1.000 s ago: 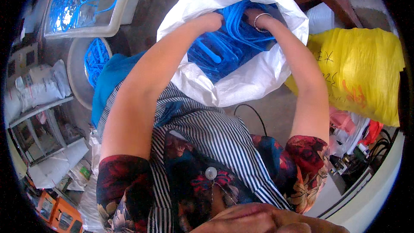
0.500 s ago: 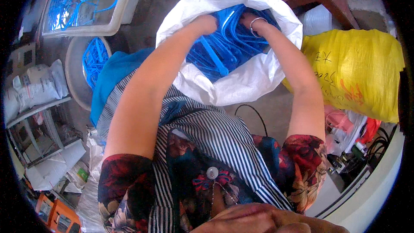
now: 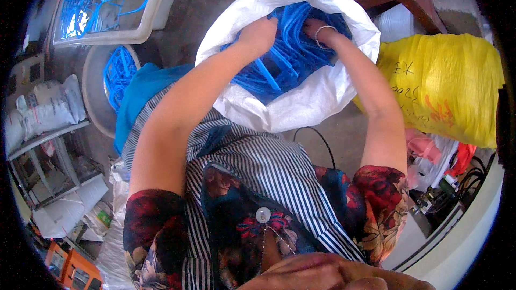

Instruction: The person sorts blue plastic hangers from a basin into a white sack. They pick up handfuls of hangers, align them, and place them into the bag. The person also uses a white stick to stir hangers in a water-filled tray and transfers them to the basin.

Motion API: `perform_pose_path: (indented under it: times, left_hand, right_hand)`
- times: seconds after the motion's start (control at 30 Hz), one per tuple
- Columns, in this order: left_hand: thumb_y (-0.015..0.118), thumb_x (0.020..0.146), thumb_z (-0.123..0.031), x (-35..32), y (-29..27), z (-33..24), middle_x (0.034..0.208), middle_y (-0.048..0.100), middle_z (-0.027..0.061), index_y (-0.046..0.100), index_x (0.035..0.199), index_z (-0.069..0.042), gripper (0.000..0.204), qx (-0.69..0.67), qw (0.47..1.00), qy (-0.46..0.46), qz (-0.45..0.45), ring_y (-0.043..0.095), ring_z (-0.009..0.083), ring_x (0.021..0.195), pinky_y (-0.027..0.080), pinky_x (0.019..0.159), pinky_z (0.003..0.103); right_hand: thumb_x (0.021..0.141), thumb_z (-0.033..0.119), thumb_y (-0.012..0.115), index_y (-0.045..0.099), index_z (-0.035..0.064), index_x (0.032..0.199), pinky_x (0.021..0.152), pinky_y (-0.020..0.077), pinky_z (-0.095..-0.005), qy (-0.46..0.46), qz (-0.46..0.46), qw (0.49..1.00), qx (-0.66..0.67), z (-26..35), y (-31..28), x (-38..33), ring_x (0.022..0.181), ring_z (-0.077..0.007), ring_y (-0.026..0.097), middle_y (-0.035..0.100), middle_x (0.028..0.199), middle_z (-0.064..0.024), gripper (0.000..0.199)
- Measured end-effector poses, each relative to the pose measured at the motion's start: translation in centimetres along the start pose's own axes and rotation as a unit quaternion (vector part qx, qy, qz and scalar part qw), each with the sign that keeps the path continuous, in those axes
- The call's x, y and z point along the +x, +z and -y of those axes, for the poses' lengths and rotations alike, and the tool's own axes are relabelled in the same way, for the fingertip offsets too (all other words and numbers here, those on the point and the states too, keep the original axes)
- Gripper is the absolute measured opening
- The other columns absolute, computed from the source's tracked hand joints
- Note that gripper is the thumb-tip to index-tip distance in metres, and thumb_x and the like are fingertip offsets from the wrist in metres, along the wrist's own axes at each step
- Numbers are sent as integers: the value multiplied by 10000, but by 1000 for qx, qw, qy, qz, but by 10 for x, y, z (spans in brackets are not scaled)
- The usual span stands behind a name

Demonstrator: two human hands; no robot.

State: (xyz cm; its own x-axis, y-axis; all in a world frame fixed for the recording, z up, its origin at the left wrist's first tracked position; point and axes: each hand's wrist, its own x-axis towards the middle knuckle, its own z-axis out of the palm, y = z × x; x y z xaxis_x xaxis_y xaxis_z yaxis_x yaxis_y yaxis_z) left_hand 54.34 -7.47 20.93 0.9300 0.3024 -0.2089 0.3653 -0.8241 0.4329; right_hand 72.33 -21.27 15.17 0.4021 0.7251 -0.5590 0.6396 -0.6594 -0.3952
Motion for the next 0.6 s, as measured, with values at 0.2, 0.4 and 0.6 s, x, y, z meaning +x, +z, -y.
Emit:
perform_pose_path:
  times: [0.2, 0.4, 0.6]
  left_hand:
    - [513, 815, -35, -37, -27, -17, 1153, 547, 184, 524, 1199, -110, 391, -106, 993, 17, -57, 531, 365, 1045, 425, 898, 435]
    - [491, 812, -13, -61, -16, 10, 1174, 532, 190, 449, 1274, -124, 477, -138, 984, -89, -69, 515, 359, 1072, 415, 922, 423]
    - [487, 842, -130, -94, -26, -3, 1084, 554, 192, 468, 1237, -10, 414, 268, 963, -5, 29, 561, 335, 976, 495, 782, 388]
  right_hand:
    - [819, 201, 509, 611, 26, 1064, 876, 449, -414, 78, 14, 986, -145, 6, -9, -24, 1013, -362, 568, 579, 1106, -220, 318]
    - [857, 294, 505, 618, -2, 971, 864, 454, -425, 37, -106, 981, -155, 70, -37, -95, 977, -362, 577, 582, 1097, -216, 337]
    - [728, 326, 694, 405, 42, 1283, 874, 443, -399, -59, -229, 971, 21, 27, 5, -71, 1028, -373, 550, 539, 1170, -230, 687]
